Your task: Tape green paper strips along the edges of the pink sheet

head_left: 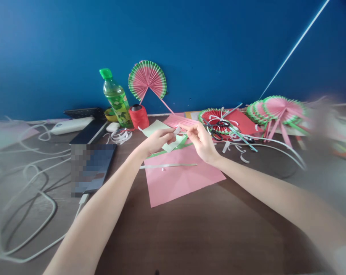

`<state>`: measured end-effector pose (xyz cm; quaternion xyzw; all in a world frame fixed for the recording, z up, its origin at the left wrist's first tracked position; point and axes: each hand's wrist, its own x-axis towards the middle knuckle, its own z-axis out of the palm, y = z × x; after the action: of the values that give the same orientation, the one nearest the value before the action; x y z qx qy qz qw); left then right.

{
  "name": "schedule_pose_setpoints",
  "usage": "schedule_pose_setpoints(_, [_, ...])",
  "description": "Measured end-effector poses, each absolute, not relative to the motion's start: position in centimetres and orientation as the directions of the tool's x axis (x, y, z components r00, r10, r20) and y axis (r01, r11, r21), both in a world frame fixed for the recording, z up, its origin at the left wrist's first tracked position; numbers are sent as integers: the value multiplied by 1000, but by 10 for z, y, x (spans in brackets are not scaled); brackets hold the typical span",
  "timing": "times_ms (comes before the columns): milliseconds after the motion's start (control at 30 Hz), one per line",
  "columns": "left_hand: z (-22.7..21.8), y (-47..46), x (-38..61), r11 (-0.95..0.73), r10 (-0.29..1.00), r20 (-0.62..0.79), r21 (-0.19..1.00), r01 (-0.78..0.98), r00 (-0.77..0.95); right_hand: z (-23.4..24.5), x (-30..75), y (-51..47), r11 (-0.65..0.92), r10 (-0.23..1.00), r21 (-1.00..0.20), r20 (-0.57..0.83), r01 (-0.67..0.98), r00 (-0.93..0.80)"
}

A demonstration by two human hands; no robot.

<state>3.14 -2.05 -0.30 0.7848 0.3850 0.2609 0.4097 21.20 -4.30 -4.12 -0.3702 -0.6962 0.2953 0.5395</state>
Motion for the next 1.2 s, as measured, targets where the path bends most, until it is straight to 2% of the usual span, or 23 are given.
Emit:
schedule_pose_setpoints(133, [-1,-18,28,-391,829,143,840,377,541,-38,212,-43,555,831,-825,545,107,-112])
schedule_pose_setpoints(233, [8,-17,23,-438,845,182,774,457,502,-36,211,-45,535,843,-838,521,105,-135])
schedule_pose_setpoints(333, [18,-17,18,-422,888,145,631,651,436,-34,211,-46,507,854,-857,485,91,-187])
schedule_pose_setpoints(433, [21,-17,10,-320,936,19,457,830,351,-34,212,-44,480,867,-874,460,71,-191])
schedule_pose_setpoints(533, [19,-15,3,-305,930,-114,294,906,350,-36,213,-40,441,891,-891,422,104,-167])
schedule_pose_setpoints(600, [18,-13,1,-330,931,-71,249,910,357,-38,213,-38,417,905,-902,401,110,-145])
schedule_pose_setpoints(733, [18,-9,1,-315,949,130,311,897,288,-40,214,-34,389,918,-916,377,95,-119])
schedule_pose_setpoints(800, [17,-9,1,-285,958,103,325,901,266,-40,214,-33,366,927,-927,357,79,-112])
schedule_pose_setpoints(967, [12,-9,0,-237,958,-77,334,913,277,-38,214,-34,316,945,-948,311,43,-98])
schedule_pose_setpoints(1033, [14,-10,3,-258,952,-52,387,885,300,-37,213,-34,318,945,-947,312,48,-100])
schedule_pose_setpoints(1133, [21,-15,10,-318,941,63,499,806,332,-36,212,-35,312,948,-948,307,58,-90])
schedule_pose_setpoints(1200, [24,-18,15,-362,919,79,560,745,387,-34,212,-36,317,947,-946,311,64,-85])
